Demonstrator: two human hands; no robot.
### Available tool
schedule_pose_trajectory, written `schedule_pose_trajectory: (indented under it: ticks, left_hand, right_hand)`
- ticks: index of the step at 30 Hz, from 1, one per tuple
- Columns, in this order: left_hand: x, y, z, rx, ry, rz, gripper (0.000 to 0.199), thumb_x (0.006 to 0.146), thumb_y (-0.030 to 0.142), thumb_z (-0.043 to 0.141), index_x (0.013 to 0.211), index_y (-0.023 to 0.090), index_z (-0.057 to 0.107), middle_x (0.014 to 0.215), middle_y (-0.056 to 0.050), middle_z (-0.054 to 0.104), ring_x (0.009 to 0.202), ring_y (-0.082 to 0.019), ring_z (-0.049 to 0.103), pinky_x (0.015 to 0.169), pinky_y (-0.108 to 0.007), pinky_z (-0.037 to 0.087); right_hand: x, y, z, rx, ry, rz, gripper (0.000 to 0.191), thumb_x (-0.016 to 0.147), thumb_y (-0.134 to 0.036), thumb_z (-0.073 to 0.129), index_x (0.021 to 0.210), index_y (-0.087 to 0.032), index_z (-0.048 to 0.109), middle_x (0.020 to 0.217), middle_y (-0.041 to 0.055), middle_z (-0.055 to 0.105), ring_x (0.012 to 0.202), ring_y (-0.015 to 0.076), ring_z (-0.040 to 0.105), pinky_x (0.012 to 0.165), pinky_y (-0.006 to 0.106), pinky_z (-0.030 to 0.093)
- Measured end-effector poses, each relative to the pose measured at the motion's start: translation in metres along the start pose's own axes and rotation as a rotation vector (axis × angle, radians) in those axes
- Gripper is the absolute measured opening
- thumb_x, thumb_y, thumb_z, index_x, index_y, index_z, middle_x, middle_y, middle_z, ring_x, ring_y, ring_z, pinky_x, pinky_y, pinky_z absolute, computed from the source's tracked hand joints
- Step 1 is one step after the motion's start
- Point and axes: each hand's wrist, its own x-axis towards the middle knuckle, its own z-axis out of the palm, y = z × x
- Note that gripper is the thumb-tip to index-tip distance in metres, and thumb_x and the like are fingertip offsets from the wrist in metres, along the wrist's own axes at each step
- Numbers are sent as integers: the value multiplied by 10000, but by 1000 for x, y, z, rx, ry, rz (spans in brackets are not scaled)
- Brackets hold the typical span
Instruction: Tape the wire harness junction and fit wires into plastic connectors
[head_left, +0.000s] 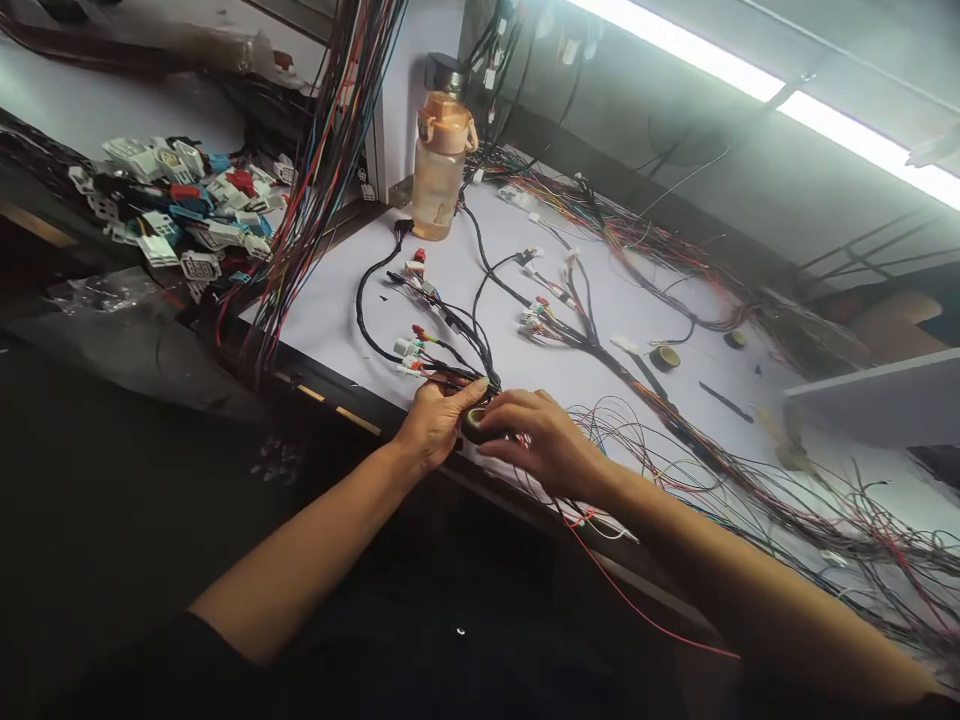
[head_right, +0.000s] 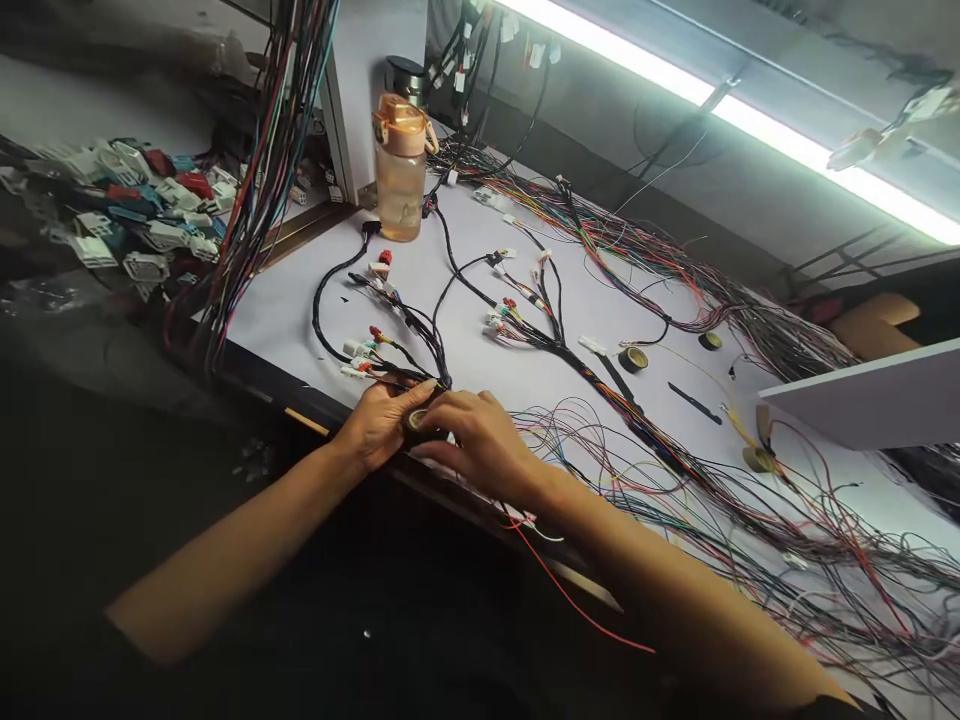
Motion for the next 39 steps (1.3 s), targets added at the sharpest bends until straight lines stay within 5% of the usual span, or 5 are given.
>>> schedule_pose_trajectory:
  ticks: [6,15,22,27,39]
  left_hand:
    - [6,-5,6,-29,-19,146,423,553,263,887,709,125,519,760,-27,639,767,-168,630,761,-319,526]
    - [1,-21,15,-203,-253,-4,267,715,315,798,856,156,636,865,-17,654,743,-107,606,678,-204,485]
    - [3,-26,14,-1,-258,54,354,729,408,767,927,133,663,878,-51,669,730,-152,631,689,-246,508]
    - [0,-22,11,-25,-272,-32,382,743,419,756,964,125,653,778,-45,650,683,-153,628,671,-252,518]
    - [6,-35,4,174,-289,159,326,772,376,727,889,85,641,801,-64,623,763,-164,600,773,-301,497]
  right_hand:
    - [-3,23,-23,620,58,389,280,847,-436,609,906,-161,615,802,21,622,724,121,543,671,268,432]
    - [-6,37,-15,863,55,378,339,852,-520,557,793,-190,512,771,17,539,692,122,463,675,287,415]
    - [13,44,-62,141,-94,310,412,772,-568,622,669,-178,539,606,-23,465,570,95,398,542,248,310]
    - [26,52,-72,-307,-325,115,285,853,-457,509,860,-216,662,679,-5,577,576,105,431,583,268,292]
    - [42,40,-62,-408,-566,319,408,918,-538,411,876,-219,662,716,5,599,616,102,434,581,261,257]
